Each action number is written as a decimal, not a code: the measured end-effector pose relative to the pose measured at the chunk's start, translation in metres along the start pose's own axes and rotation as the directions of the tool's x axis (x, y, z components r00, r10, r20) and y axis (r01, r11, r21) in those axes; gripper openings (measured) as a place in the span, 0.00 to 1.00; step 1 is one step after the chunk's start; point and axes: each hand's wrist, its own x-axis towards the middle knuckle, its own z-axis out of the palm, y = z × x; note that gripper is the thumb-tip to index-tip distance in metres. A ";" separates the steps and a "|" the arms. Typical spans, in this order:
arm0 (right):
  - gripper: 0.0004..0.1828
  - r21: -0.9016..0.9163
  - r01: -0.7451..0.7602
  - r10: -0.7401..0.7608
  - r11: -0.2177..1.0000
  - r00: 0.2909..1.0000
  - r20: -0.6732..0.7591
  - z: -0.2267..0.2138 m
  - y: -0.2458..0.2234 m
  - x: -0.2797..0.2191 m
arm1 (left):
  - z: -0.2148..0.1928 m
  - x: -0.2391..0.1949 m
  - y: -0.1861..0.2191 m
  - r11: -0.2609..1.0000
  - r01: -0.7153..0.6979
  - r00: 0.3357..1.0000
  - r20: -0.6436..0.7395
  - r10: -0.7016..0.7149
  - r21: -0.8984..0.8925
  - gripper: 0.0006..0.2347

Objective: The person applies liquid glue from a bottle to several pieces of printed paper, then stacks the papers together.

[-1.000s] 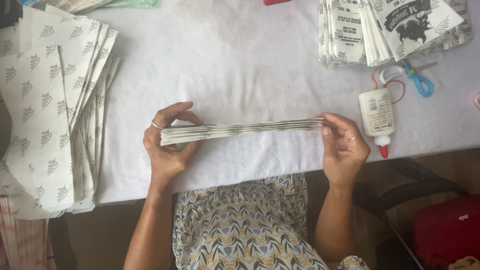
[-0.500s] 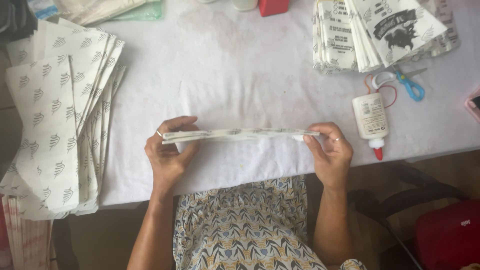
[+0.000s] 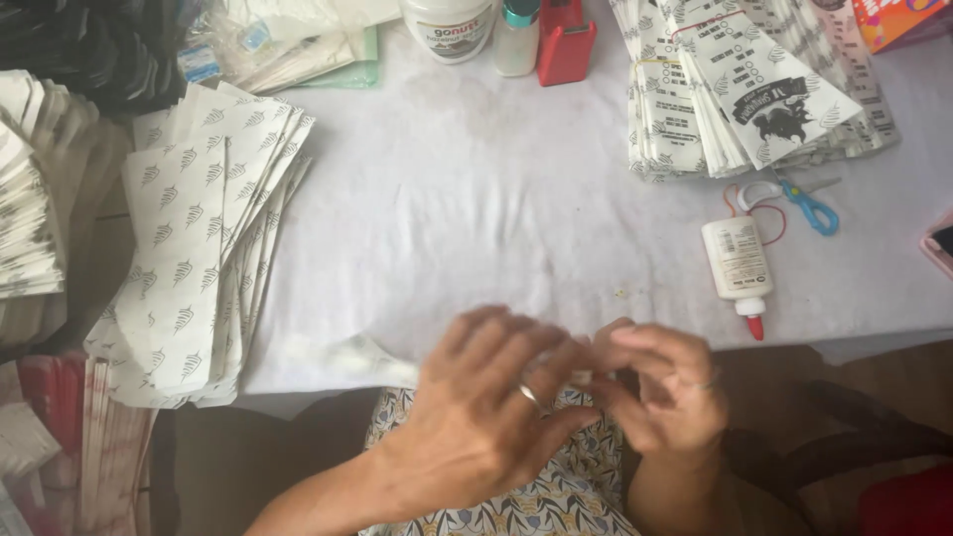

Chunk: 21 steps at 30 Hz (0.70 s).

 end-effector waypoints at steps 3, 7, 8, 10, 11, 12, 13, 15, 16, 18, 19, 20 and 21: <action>0.26 -0.117 0.178 -0.169 0.977 0.982 0.078 -0.001 -0.009 0.005 | 0.003 0.004 0.005 0.995 -0.074 0.997 0.002 0.074 -0.064 0.04; 0.25 -0.134 0.109 -0.105 0.985 0.994 0.033 0.003 -0.021 0.005 | 0.009 0.001 0.006 0.985 -0.075 0.995 -0.076 0.064 -0.154 0.02; 0.26 -0.124 0.130 -0.127 0.984 0.991 0.032 0.003 -0.019 0.005 | 0.011 0.001 0.006 0.984 -0.064 0.997 -0.057 0.055 -0.165 0.03; 0.26 -0.115 0.151 -0.148 0.982 0.988 0.031 0.004 -0.019 0.008 | 0.013 0.000 0.007 0.983 -0.053 0.998 -0.039 0.047 -0.177 0.04; 0.22 -0.128 0.169 -0.165 0.977 0.985 0.046 0.006 -0.021 0.012 | 0.014 0.000 0.007 0.981 -0.053 0.997 -0.062 0.042 -0.185 0.03; 0.19 -0.140 0.191 -0.184 0.972 0.981 0.062 0.007 -0.022 0.017 | 0.014 0.001 0.008 0.980 -0.053 0.996 -0.087 0.037 -0.190 0.02; 0.19 -0.139 0.194 -0.187 0.971 0.980 0.063 0.009 -0.025 0.020 | 0.018 -0.001 0.006 0.981 -0.054 0.995 -0.089 0.038 -0.188 0.02; 0.06 -0.298 0.218 -0.203 0.929 0.976 0.081 0.013 -0.029 0.025 | 0.026 -0.003 0.003 0.990 -0.029 0.986 -0.167 0.005 -0.139 0.04; 0.06 -0.298 0.221 -0.205 0.929 0.975 0.082 0.014 -0.028 0.025 | 0.024 -0.002 0.003 0.990 -0.030 0.985 -0.170 0.006 -0.137 0.04; 0.06 -0.287 0.228 -0.225 0.931 0.973 0.044 0.014 -0.025 0.025 | 0.019 0.001 0.003 0.959 -0.003 0.988 -0.149 -0.041 -0.283 0.02; 0.06 -0.286 0.228 -0.224 0.931 0.974 0.045 0.012 -0.025 0.025 | 0.011 0.005 0.003 0.959 -0.002 0.988 -0.149 -0.042 -0.283 0.02; 0.05 -0.238 0.204 -0.202 0.950 0.979 0.032 0.010 -0.024 0.024 | 0.004 0.010 0.003 0.906 0.056 0.994 -0.063 -0.091 -0.420 0.03; 0.05 -0.189 0.179 -0.178 0.965 0.984 0.021 0.008 -0.024 0.024 | -0.004 0.014 0.003 0.831 0.122 0.992 0.031 -0.125 -0.543 0.06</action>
